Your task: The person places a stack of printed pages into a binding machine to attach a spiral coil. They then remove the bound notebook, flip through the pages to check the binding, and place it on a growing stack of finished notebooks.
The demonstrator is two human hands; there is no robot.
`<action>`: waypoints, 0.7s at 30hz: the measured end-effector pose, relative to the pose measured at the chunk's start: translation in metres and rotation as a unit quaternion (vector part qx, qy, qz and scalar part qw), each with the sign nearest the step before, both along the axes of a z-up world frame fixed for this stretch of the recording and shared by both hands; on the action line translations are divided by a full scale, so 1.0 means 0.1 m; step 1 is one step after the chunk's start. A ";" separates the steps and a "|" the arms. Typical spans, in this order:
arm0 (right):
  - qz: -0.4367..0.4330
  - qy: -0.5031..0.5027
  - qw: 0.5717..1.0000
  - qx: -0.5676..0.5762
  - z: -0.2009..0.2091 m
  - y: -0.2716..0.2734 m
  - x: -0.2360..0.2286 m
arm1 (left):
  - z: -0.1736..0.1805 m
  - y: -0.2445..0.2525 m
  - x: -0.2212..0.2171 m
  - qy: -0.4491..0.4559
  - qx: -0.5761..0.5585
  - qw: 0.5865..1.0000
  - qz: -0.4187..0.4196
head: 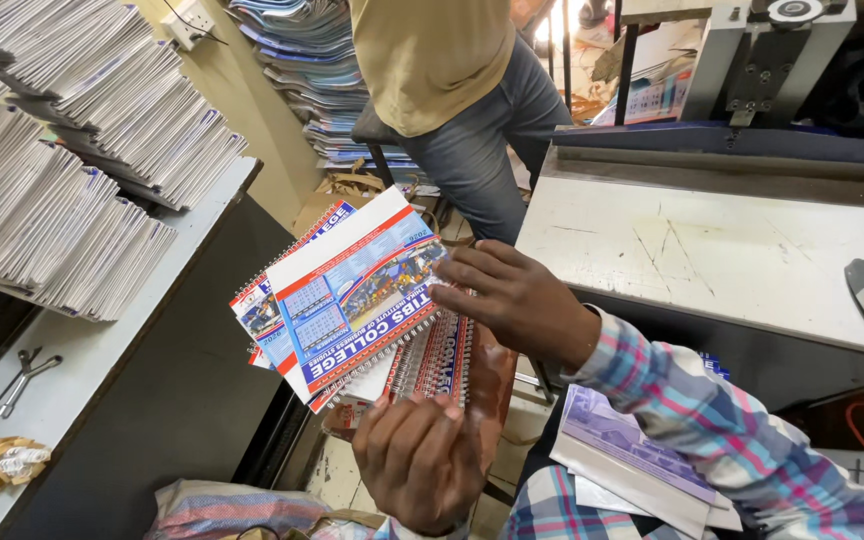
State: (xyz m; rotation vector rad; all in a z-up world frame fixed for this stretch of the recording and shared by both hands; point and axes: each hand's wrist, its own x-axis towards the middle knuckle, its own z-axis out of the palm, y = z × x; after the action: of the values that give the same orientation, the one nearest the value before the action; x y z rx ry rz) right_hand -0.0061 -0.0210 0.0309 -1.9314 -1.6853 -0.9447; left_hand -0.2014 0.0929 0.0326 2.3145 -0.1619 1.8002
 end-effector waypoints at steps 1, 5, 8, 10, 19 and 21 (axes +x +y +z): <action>0.002 -0.001 1.000 -0.001 -0.03 0.04 0.02 | -0.03 0.08 0.02 -0.001 -0.001 1.000 0.002; 0.010 -0.041 0.994 0.100 -0.01 -0.06 -0.02 | -0.07 0.29 0.14 0.156 0.083 0.968 0.176; 0.000 -0.016 0.992 0.128 0.12 -0.58 -0.15 | -0.03 0.32 0.22 0.166 0.121 0.963 0.175; -0.015 0.020 0.992 0.124 0.18 -1.05 -0.31 | 0.06 0.15 0.25 0.170 0.135 0.966 0.140; -0.240 0.069 0.965 0.074 0.25 -2.53 -0.37 | 0.30 -0.93 1.56 0.143 0.143 0.938 -0.281; -0.335 0.046 0.937 0.086 0.03 -2.73 -0.18 | -0.03 -1.16 2.06 0.203 0.076 0.894 -0.392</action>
State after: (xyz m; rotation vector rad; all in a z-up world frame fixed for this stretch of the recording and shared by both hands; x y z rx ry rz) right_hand -0.0237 -0.2940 0.0340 -2.4213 -0.8423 -1.1547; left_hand 0.0050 -0.0231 0.0301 2.1718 -1.0229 0.9164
